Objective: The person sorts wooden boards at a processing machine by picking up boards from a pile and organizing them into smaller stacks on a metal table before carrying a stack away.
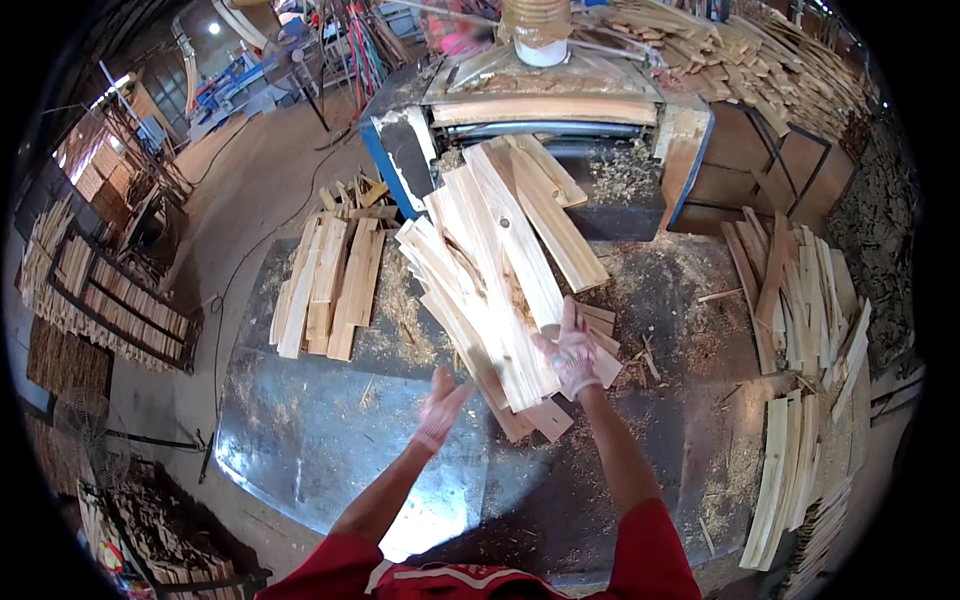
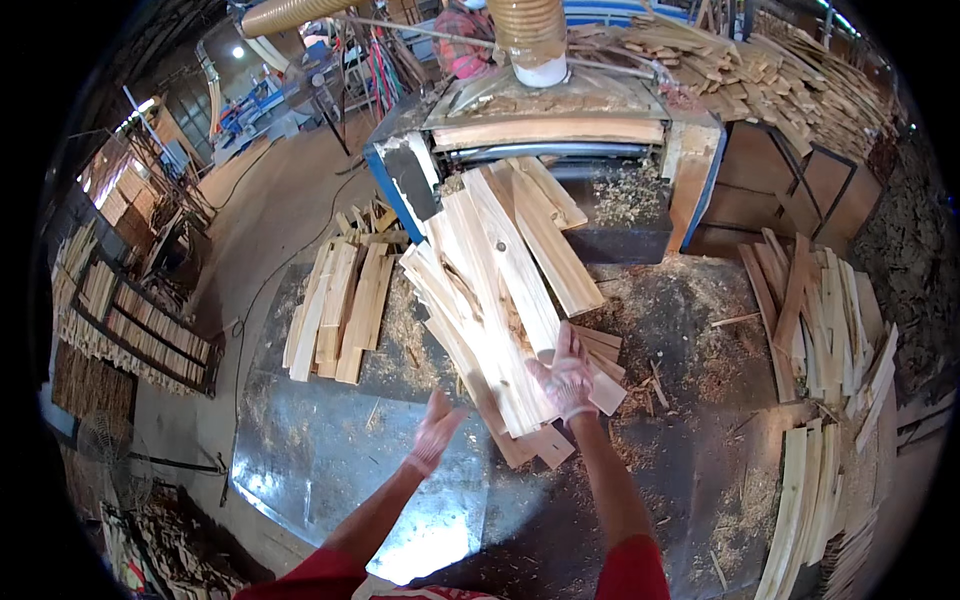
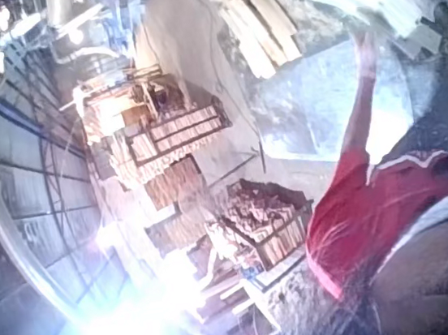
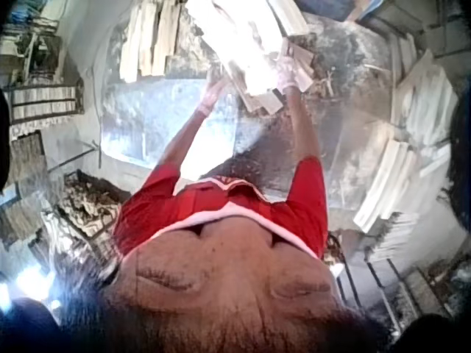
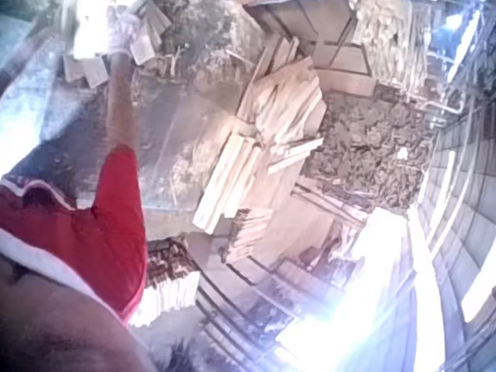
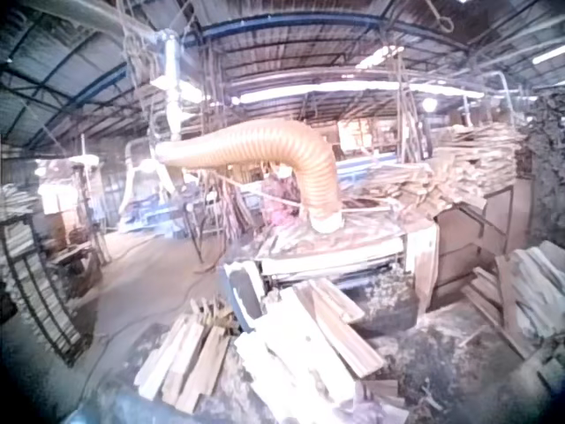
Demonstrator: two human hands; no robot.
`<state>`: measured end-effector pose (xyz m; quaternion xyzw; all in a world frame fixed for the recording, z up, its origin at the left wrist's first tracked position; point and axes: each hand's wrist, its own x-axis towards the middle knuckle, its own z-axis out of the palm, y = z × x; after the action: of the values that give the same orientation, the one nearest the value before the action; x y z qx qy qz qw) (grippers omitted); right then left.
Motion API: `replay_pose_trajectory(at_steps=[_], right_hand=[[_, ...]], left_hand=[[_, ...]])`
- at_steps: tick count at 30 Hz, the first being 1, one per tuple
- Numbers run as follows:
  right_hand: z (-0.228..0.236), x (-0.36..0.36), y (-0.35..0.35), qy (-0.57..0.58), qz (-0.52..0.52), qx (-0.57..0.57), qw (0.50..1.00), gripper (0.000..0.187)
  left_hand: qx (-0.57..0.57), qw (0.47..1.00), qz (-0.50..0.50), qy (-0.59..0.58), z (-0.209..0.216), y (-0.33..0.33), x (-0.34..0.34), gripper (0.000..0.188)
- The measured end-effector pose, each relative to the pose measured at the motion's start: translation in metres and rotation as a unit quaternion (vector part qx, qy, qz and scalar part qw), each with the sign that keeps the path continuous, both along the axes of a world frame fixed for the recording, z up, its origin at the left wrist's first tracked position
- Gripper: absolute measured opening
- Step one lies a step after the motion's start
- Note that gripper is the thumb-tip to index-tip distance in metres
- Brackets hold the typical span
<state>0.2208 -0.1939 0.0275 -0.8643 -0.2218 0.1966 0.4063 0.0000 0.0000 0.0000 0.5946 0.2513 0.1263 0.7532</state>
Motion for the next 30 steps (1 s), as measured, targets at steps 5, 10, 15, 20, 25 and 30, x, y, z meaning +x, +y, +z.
replay_pose_trajectory(at_steps=[5, 10, 15, 20, 25, 30], right_hand=[[-0.040, 0.008, 0.028, -0.086, -0.050, -0.001, 0.995, 0.088], [-0.031, -0.019, -0.005, 0.331, -0.036, 0.432, 0.838, 0.053], [-0.024, -0.116, 0.001, 0.151, -0.098, 0.176, 0.968, 0.071], [0.023, -0.229, 0.033, 0.043, -0.062, -0.011, 0.997, 0.115], [0.044, -0.306, 0.041, 0.135, -0.049, 0.059, 0.988, 0.112], [-0.005, -0.385, 0.033, 0.153, -0.012, 0.226, 0.962, 0.107]], left_hand=[[0.022, 0.985, 0.146, 0.095, 0.042, -0.052, 0.125, 0.069], [-0.091, 0.987, 0.013, 0.135, 0.009, -0.019, 0.093, 0.035], [-0.114, 0.973, -0.111, 0.169, -0.008, -0.001, 0.010, 0.056], [-0.088, 0.988, -0.067, 0.103, -0.006, -0.011, -0.070, 0.054], [-0.158, 0.980, -0.064, 0.103, 0.035, -0.019, -0.149, 0.034], [-0.150, 0.983, -0.084, 0.066, 0.048, 0.012, -0.223, 0.036]])
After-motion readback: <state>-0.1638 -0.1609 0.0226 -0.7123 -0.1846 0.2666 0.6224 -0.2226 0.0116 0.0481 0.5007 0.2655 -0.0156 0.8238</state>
